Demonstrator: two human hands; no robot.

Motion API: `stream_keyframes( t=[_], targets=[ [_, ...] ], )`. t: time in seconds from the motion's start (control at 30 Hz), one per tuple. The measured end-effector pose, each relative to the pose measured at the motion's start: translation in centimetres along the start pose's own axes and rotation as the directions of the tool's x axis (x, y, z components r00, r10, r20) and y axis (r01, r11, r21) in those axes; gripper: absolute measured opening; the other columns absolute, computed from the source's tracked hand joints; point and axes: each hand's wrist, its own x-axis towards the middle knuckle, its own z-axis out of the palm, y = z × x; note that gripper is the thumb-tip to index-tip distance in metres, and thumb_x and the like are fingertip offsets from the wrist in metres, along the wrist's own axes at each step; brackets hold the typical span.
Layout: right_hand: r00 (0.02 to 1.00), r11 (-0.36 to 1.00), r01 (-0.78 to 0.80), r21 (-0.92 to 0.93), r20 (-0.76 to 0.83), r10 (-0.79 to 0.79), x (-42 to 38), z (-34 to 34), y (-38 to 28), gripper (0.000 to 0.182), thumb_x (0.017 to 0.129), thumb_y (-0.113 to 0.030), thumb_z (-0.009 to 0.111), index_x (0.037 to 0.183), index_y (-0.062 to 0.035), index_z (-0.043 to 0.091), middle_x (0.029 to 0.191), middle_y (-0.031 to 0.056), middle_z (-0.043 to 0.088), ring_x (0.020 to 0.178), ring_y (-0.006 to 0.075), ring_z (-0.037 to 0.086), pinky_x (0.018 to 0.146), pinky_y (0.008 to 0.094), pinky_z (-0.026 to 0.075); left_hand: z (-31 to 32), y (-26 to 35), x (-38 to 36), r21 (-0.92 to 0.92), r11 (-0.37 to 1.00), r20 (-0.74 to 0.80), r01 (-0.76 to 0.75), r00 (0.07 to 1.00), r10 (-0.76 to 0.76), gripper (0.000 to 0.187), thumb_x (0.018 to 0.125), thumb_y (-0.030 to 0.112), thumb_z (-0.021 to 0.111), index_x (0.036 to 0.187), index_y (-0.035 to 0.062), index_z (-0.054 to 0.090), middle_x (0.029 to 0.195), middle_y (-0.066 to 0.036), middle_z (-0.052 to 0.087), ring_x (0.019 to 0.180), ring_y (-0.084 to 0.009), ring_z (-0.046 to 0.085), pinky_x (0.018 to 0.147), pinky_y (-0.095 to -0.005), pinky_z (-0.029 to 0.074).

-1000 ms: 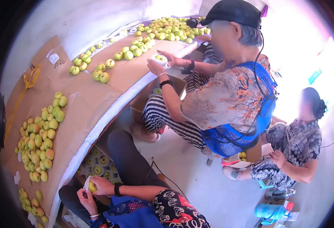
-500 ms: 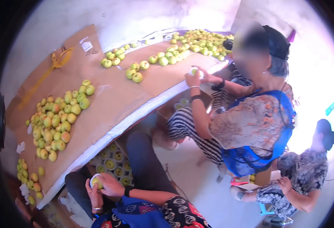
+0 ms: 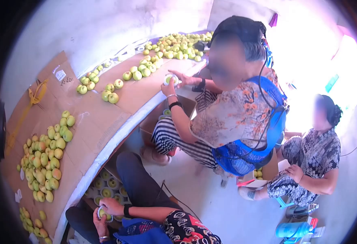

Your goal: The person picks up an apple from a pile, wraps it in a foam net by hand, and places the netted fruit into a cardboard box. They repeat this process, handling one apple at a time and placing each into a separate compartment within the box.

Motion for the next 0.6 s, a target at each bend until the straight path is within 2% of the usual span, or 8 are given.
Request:
stream_keyframes(
  t=[0.03,0.07,0.17,0.23,0.3,0.43,0.53,0.6],
  targets=[
    [0.993,0.990,0.121,-0.070,-0.010,-0.122,-0.2,0.1,0.4,0.019,0.073,-0.010,0.057,0.091,-0.0057,0.052,0.079,0.0130,0.054,0.078,0.0311,0.054,0.067,0.0412,0.042,-0.2,-0.2,-0.2,0.008,1.000,0.003,0.013,1.000,-0.013,0.051,0.072,-0.002,0.056,0.120,-0.0012,0.041,0.108,-0.009,0.051,0.096,-0.0160,0.050,0.085,-0.0282,0.041],
    [0.996,0.995,0.088,-0.050,0.002,-0.088,-0.5,0.4,0.7,0.011,0.073,-0.011,0.056,0.082,-0.0044,0.053,0.078,0.0123,0.052,0.077,0.0315,0.053,0.068,0.0406,0.041,-0.4,-0.6,0.0,0.042,0.999,0.014,0.025,1.000,-0.026,0.050,0.072,0.000,0.058,0.119,-0.0005,0.042,0.107,-0.008,0.051,0.095,-0.0158,0.050,0.085,-0.0282,0.041],
    [0.970,0.970,0.240,-0.039,0.058,-0.238,-0.6,0.6,-0.1,0.009,0.071,-0.010,0.055,0.079,-0.0061,0.055,0.078,0.0126,0.052,0.075,0.0329,0.054,0.065,0.0423,0.043,-0.8,-1.6,0.8,0.052,0.999,0.052,-0.008,0.999,0.005,0.047,0.074,0.005,0.061,0.117,0.0009,0.044,0.106,-0.007,0.051,0.095,-0.0154,0.051,0.083,-0.0281,0.042],
    [0.962,0.958,0.274,-0.082,0.035,-0.272,-0.8,0.6,-0.8,0.008,0.069,-0.011,0.056,0.076,-0.0077,0.056,0.077,0.0104,0.050,0.077,0.0302,0.054,0.066,0.0411,0.042,-0.7,-1.7,0.9,0.034,0.999,0.070,-0.021,0.997,0.019,0.045,0.075,0.007,0.061,0.117,0.0016,0.045,0.105,-0.007,0.051,0.094,-0.0153,0.051,0.082,-0.0279,0.043],
    [0.920,0.921,0.387,-0.044,0.091,-0.382,-1.2,0.6,-0.9,0.007,0.069,-0.013,0.057,0.075,-0.0088,0.058,0.078,0.0085,0.050,0.079,0.0283,0.052,0.067,0.0396,0.042,-1.1,-1.7,1.0,0.174,0.983,0.012,0.059,0.998,-0.063,0.041,0.078,0.012,0.061,0.115,0.0030,0.045,0.104,-0.006,0.051,0.094,-0.0152,0.051,0.082,-0.0280,0.043],
    [0.935,0.937,0.345,-0.059,0.114,-0.337,-1.3,0.8,-1.1,0.007,0.069,-0.015,0.058,0.073,-0.0094,0.059,0.077,0.0071,0.049,0.080,0.0266,0.051,0.068,0.0389,0.041,-1.7,-2.6,1.0,0.035,0.995,0.056,0.098,0.993,-0.100,0.037,0.080,0.012,0.059,0.113,0.0039,0.046,0.104,-0.007,0.051,0.094,-0.0149,0.052,0.080,-0.0272,0.044],
    [0.917,0.934,0.357,-0.006,0.195,-0.349,-0.8,0.5,-0.9,0.019,0.067,-0.016,0.061,0.084,-0.0086,0.058,0.084,0.0093,0.049,0.084,0.0279,0.051,0.072,0.0389,0.042,-1.5,-2.0,0.7,0.016,0.998,0.026,0.068,0.997,-0.068,0.037,0.079,0.009,0.059,0.113,0.0041,0.045,0.104,-0.007,0.051,0.095,-0.0159,0.052,0.079,-0.0279,0.046],
    [0.918,0.920,0.390,0.039,-0.097,-0.385,-0.6,-1.1,-2.2,0.037,0.064,-0.015,0.065,0.097,-0.0070,0.053,0.093,0.0122,0.049,0.092,0.0301,0.050,0.077,0.0392,0.042,0.4,0.0,0.2,-0.175,0.985,-0.146,-0.005,0.989,-0.021,0.040,0.076,0.003,0.059,0.113,0.0038,0.044,0.105,-0.008,0.051,0.096,-0.0180,0.052,0.079,-0.0293,0.047]
  ],
)
